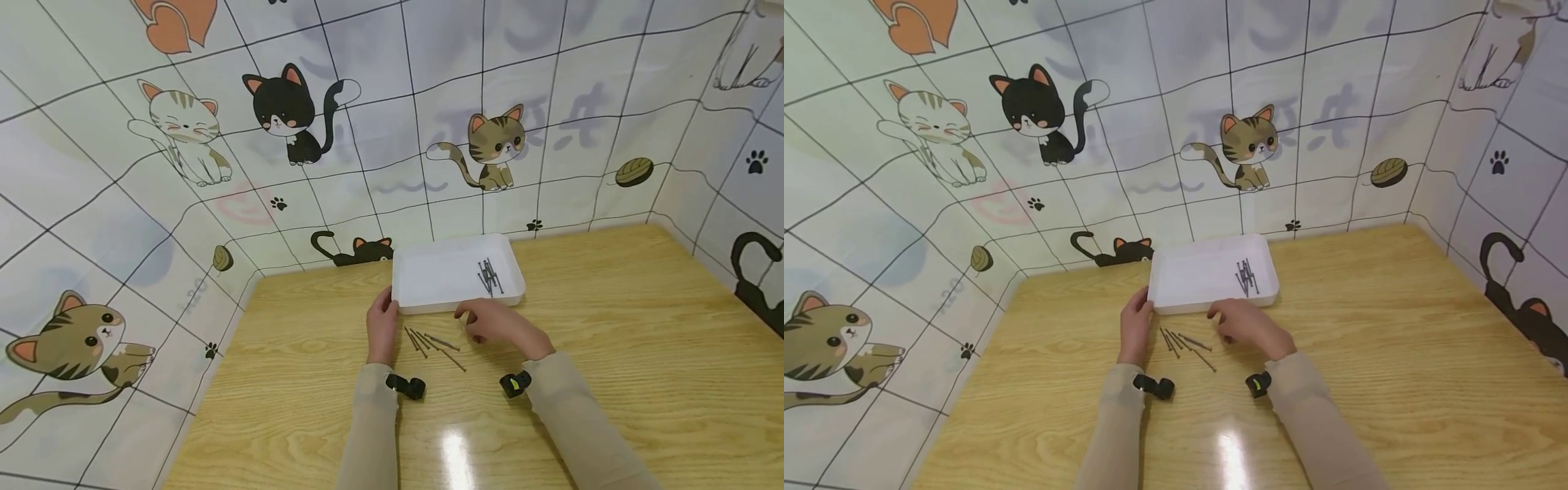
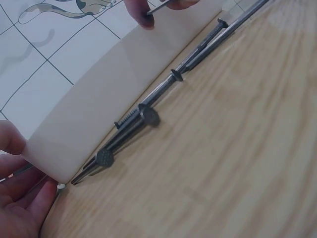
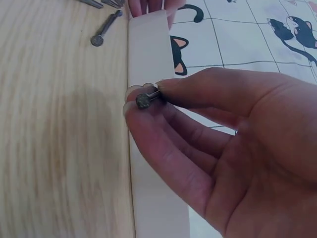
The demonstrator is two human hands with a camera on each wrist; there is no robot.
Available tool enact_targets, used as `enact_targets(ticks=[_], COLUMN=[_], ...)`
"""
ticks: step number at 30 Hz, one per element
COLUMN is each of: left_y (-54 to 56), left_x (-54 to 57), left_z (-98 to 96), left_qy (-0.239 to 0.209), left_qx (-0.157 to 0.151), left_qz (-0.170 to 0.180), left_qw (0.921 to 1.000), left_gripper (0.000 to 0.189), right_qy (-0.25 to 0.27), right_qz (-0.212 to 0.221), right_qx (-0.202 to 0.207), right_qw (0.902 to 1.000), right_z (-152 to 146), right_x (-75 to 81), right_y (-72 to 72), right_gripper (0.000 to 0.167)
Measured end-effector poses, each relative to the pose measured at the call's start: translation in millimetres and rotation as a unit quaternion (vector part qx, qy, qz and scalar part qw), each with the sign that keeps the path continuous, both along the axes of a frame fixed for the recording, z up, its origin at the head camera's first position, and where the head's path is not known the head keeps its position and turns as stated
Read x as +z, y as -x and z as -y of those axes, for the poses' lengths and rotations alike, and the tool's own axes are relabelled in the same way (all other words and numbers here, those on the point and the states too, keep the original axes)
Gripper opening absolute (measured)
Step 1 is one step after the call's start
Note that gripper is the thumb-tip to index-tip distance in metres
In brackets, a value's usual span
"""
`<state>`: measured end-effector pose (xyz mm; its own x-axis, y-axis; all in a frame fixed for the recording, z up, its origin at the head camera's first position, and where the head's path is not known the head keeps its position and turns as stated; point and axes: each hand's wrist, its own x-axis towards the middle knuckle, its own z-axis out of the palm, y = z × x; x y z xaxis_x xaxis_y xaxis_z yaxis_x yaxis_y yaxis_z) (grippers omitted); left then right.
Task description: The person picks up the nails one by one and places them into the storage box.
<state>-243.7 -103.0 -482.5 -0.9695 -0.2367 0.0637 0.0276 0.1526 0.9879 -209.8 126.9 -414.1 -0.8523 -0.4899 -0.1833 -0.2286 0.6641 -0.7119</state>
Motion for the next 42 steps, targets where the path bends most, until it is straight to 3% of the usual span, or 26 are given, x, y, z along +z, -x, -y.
enact_targets(ticks=[7, 16, 25, 34, 42], left_y=[0.5, -0.4, -0.9, 0.2, 1.2], left_x=[2.5, 0.0, 0.9, 4.0, 1.7], left_z=[-0.2, 1.2, 1.7, -0.3, 0.1], left_qy=[0.012, 0.006, 0.005, 0.004, 0.002], left_qx=[-0.003, -0.004, -0.002, 0.004, 0.005], left_qz=[0.0, 0.003, -0.003, -0.004, 0.002], left_qw=[0.9999, 1.0, 1.0, 1.0, 1.0], left_gripper=[0.038, 0.038, 0.038, 0.038, 0.037], right_qy=[0.02, 0.067, 0.071, 0.019, -0.063], right_qz=[-0.029, -0.039, -0.083, -0.151, -0.144], right_qx=[0.005, -0.044, -0.088, -0.134, -0.122], right_qw=[0.9994, 0.996, 0.9902, 0.9793, 0.9799], right_z=[-4.5, -12.5, -18.8, -22.9, -21.0], right_x=[5.5, 4.7, 17.4, 21.5, 11.7], right_y=[6.0, 11.1, 35.1, 69.7, 98.0], right_gripper=[0.032, 0.032, 0.033, 0.03, 0.032])
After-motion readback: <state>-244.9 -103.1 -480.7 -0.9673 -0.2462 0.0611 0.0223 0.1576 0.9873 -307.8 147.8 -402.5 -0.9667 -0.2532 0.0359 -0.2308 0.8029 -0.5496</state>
